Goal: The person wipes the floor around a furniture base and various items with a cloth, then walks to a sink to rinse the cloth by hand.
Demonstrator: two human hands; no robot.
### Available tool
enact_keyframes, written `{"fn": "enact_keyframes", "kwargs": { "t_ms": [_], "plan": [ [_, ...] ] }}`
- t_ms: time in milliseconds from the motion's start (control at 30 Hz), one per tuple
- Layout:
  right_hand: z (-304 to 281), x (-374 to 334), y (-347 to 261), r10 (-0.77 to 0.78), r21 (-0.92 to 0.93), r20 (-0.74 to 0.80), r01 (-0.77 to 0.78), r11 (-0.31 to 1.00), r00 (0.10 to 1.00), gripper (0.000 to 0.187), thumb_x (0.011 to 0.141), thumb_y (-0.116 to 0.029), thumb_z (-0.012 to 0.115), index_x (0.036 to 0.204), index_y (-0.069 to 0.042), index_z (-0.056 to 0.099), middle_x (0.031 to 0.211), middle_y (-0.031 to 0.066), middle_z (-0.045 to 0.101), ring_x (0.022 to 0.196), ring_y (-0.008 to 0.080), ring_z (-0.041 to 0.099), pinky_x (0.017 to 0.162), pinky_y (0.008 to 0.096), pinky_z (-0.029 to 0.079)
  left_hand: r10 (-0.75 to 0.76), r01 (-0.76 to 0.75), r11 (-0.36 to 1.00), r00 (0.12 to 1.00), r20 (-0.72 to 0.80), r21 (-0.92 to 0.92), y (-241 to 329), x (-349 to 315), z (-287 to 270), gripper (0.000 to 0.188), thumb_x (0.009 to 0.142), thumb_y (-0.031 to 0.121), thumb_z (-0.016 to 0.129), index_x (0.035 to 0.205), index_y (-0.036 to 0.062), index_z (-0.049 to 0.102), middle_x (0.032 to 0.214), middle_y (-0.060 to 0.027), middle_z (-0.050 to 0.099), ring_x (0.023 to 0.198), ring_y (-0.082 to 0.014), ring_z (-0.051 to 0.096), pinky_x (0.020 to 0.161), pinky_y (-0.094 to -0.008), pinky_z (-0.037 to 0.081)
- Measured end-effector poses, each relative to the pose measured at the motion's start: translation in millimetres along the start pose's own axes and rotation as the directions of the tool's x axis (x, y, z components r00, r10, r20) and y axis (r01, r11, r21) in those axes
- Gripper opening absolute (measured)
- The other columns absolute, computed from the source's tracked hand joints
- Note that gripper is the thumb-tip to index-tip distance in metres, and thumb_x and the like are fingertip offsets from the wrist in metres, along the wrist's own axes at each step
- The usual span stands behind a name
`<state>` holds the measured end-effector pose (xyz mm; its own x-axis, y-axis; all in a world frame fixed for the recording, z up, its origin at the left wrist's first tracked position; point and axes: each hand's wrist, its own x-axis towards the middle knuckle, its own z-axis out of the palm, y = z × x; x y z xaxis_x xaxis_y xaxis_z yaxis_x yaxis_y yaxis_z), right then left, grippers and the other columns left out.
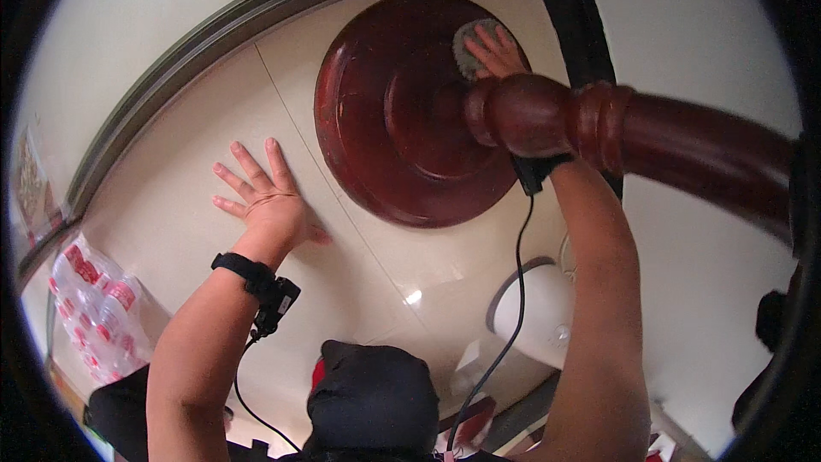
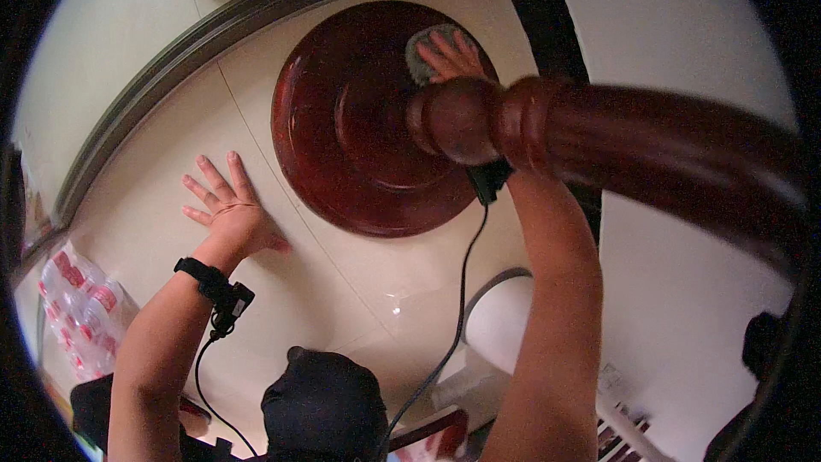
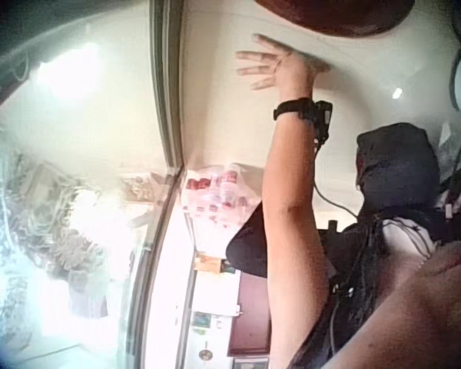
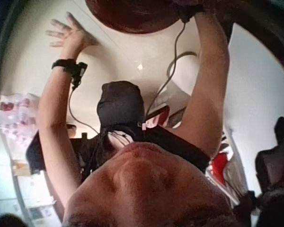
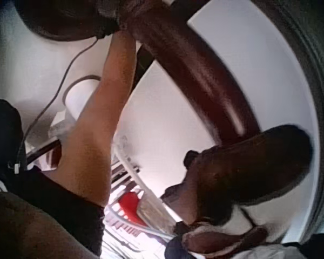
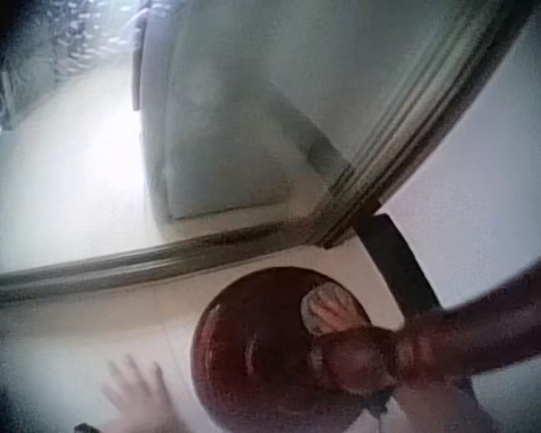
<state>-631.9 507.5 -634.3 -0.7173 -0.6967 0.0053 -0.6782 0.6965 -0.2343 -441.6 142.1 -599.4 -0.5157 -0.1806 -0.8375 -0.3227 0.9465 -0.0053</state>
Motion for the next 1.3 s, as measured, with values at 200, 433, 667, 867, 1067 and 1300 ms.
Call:
{"fn": "enact_keyframes", "kwargs": {
  "t_ms": [200,433,667,867,1067,1300],
  "plan": [
    [-21.2,20.3,4.4,-0.305,0.06,0.165,0.299,0.952,0.938,0.068,0.088,-0.03,0.071,0.149,-0.026,0.041,0.159,0.0085,0.026,0.147,0.0391,0.017,0.116,0.0584,0.021,-0.032,0.032,0.999,0.998,0.045,0.001,1.6,1.1,-6.7,0.166,0.041,0.048,0.096,0.152,0.0067,-0.02,0.15,-0.0375,-0.029,0.134,-0.0642,-0.025,0.099,-0.0825,0.002],
    [-5.8,64.5,-12.6,-0.122,-0.043,0.071,0.125,0.991,0.99,0.053,0.094,-0.007,0.053,0.145,-0.016,0.045,0.155,0.0111,0.033,0.143,0.0387,0.027,0.117,0.0484,0.026,-0.12,0.116,0.992,0.99,0.078,0.049,2.6,2.8,-8.3,0.166,0.041,0.049,0.096,0.153,0.0068,-0.02,0.151,-0.0351,-0.029,0.136,-0.0618,-0.025,0.102,-0.0798,0.002],
    [-13.1,68.9,30.6,0.284,0.01,-0.012,-0.284,0.959,0.959,0.041,0.105,-0.018,0.037,0.144,-0.006,0.045,0.149,0.0144,0.042,0.138,0.0323,0.038,0.116,0.0387,0.029,-0.082,0.079,0.996,0.994,0.078,0.045,4.9,-1.3,-14.2,0.167,0.041,0.051,0.095,0.152,0.0047,-0.02,0.15,-0.0369,-0.03,0.135,-0.0625,-0.026,0.102,-0.0798,0.0],
    [-38.9,97.2,51.8,0.285,-0.072,0.046,-0.281,0.957,0.958,0.044,0.105,-0.031,0.04,0.144,-0.011,0.047,0.151,0.0139,0.042,0.138,0.035,0.038,0.115,0.0416,0.031,-0.091,0.086,0.995,0.989,0.115,0.051,11.0,-1.9,-21.0,0.165,0.043,0.051,0.094,0.152,0.004,-0.02,0.15,-0.0375,-0.03,0.135,-0.0628,-0.027,0.102,-0.0798,-0.001],
    [-41.6,87.0,5.6,0.261,0.343,0.175,-0.307,0.888,0.949,0.05,0.103,-0.04,0.044,0.144,-0.013,0.047,0.147,0.0152,0.047,0.137,0.0305,0.041,0.114,0.039,0.032,-0.084,0.083,0.996,0.99,0.116,0.015,-1.6,-0.8,-12.9,0.168,0.04,0.052,0.095,0.152,0.0036,-0.02,0.149,-0.038,-0.03,0.135,-0.0619,-0.028,0.101,-0.0797,-0.002],
    [-43.1,122.0,14.3,0.068,0.366,0.344,-0.201,0.909,0.936,0.046,0.105,-0.038,0.037,0.145,-0.017,0.047,0.149,0.0094,0.045,0.139,0.0283,0.04,0.114,0.0384,0.032,-0.088,0.086,0.996,0.99,0.112,0.021,7.7,2.5,-19.4,0.168,0.039,0.05,0.096,0.151,0.0028,-0.02,0.149,-0.0382,-0.03,0.134,-0.0625,-0.028,0.101,-0.0804,-0.001]
  ]
}}
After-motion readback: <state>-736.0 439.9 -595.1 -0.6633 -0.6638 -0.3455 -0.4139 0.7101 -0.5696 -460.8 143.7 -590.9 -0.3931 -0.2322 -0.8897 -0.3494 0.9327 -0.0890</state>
